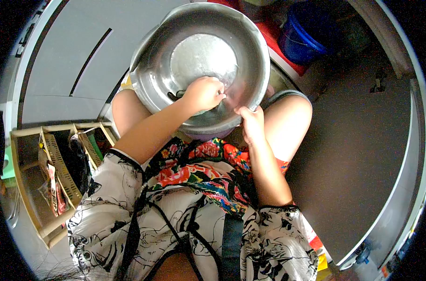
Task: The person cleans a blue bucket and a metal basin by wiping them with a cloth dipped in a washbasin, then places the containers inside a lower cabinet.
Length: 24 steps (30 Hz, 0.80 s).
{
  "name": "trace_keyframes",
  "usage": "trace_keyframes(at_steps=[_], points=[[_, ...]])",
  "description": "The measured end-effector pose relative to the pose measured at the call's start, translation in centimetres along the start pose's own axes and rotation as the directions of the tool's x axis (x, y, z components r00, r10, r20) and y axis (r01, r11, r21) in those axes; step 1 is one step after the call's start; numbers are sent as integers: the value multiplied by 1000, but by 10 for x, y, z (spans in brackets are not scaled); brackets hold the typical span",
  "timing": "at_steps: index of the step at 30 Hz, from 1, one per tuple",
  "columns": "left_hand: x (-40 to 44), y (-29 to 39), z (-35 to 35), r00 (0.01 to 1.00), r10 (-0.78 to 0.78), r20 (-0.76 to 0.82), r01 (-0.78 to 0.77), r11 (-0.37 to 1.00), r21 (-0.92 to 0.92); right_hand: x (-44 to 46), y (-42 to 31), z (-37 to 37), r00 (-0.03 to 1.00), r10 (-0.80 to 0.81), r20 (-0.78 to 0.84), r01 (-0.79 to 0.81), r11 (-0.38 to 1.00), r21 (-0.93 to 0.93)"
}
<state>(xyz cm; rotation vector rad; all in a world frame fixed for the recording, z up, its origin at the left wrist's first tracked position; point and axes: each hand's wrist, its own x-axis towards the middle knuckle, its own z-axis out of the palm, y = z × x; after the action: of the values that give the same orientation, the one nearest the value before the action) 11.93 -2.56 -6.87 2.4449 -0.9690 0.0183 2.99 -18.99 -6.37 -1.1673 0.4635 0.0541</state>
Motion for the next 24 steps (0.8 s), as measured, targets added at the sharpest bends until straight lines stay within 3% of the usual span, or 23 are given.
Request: trace_keyframes(at_steps=[2, 5, 8, 11, 14, 20, 24], points=[[-2, 2, -1, 996, -88, -17, 87, 994, -64, -2, -1, -1, 999, 29, 31, -28, 1000, -12], [2, 4, -1, 987, -158, 44, 158, 987, -13, -4, -6, 6, 999, -18, 42, 18, 1000, -2], [6, 0, 5, 986, -161, 30, 158, 984, 80, -1, -4, 3, 999, -6, 38, 9, 997, -71], [2, -9, 6, 997, -78, -19, 78, 997, 18, -2, -5, 3, 998, 59, 9, -58, 996, -68], [1, -3, -3, 991, -126, 53, 128, 991, -39, 0, 1, -1, 998, 54, 32, -53, 998, -32], [4, -2, 7, 987, -159, -16, 160, 985, 70, -1, -3, 6, 999, 31, 10, -31, 999, -19], [1, -2, 3, 991, -128, -25, 129, 991, 25, 2, 1, 2, 1000, 26, 2, -26, 999, -46]])
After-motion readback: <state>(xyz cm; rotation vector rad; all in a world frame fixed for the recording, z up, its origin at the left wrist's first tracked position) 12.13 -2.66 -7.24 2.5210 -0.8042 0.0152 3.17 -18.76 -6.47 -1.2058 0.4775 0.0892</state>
